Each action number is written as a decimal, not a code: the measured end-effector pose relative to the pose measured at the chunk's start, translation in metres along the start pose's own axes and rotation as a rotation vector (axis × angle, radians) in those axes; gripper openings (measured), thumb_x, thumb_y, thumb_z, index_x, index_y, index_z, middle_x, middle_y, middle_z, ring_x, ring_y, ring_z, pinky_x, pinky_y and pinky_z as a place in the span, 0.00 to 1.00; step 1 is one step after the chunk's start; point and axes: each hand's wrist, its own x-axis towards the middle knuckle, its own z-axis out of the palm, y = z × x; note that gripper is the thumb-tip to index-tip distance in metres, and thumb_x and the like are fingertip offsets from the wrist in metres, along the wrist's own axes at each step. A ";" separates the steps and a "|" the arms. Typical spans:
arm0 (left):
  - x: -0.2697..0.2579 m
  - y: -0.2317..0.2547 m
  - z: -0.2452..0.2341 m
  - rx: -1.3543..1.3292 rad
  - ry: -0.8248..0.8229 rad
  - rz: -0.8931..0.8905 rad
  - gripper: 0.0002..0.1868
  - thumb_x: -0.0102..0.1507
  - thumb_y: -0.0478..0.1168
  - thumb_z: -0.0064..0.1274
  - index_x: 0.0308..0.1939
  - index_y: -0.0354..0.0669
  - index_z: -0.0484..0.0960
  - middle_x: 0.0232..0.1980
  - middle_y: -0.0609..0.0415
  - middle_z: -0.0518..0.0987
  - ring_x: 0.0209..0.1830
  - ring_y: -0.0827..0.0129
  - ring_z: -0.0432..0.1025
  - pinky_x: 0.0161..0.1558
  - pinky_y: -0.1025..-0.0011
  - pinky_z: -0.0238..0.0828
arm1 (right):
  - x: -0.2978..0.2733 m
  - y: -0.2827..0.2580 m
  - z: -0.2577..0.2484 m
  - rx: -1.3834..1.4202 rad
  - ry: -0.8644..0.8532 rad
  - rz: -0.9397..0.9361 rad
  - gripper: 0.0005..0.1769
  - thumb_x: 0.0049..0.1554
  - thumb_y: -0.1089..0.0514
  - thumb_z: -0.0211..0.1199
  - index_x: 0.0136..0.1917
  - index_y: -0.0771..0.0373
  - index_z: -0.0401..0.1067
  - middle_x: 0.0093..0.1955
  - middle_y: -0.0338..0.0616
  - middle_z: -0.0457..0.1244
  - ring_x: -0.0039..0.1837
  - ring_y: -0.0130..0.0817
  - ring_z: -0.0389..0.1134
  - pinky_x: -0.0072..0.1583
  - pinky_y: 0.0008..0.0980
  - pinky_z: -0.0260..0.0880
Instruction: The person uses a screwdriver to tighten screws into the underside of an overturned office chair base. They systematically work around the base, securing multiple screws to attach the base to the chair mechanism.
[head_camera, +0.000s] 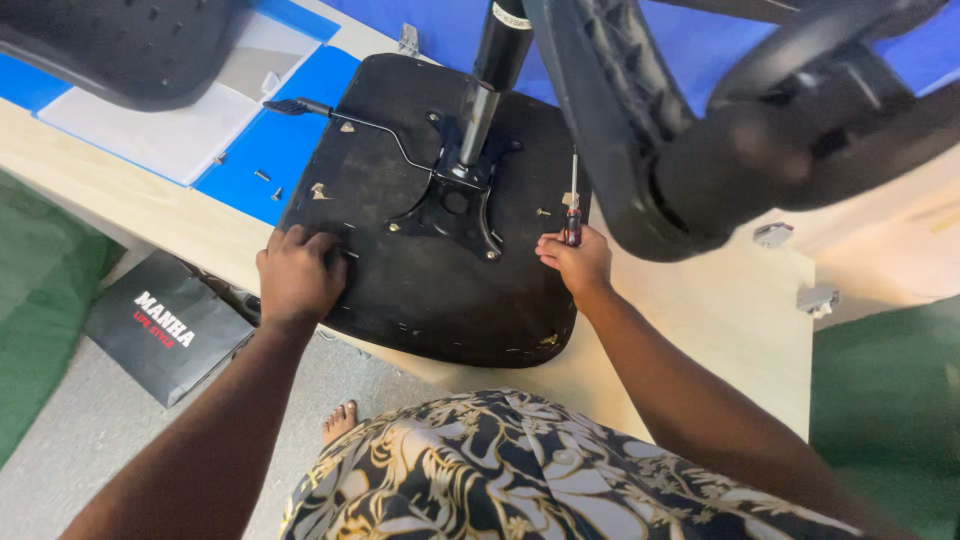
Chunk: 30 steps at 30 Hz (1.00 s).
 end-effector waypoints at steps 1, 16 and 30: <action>0.000 0.005 -0.002 0.028 -0.017 -0.008 0.11 0.56 0.44 0.63 0.41 0.48 0.88 0.47 0.51 0.81 0.55 0.52 0.72 0.50 0.52 0.67 | 0.001 0.001 -0.006 0.019 0.005 0.032 0.06 0.53 0.68 0.68 0.39 0.66 0.70 0.47 0.50 0.71 0.46 0.36 0.76 0.50 0.32 0.80; 0.016 0.233 0.026 -0.371 -0.273 -0.153 0.16 0.56 0.48 0.65 0.39 0.39 0.87 0.36 0.42 0.85 0.37 0.48 0.81 0.43 0.56 0.78 | -0.017 -0.043 -0.029 0.257 -0.369 0.100 0.05 0.54 0.60 0.67 0.45 0.59 0.75 0.50 0.46 0.69 0.51 0.31 0.76 0.52 0.36 0.81; 0.091 0.252 0.098 -0.481 -0.087 0.130 0.12 0.59 0.39 0.63 0.44 0.38 0.85 0.44 0.42 0.83 0.44 0.47 0.79 0.45 0.55 0.77 | 0.072 -0.046 -0.033 0.266 -0.242 0.072 0.15 0.50 0.69 0.67 0.34 0.58 0.62 0.45 0.49 0.74 0.33 0.27 0.66 0.30 0.25 0.57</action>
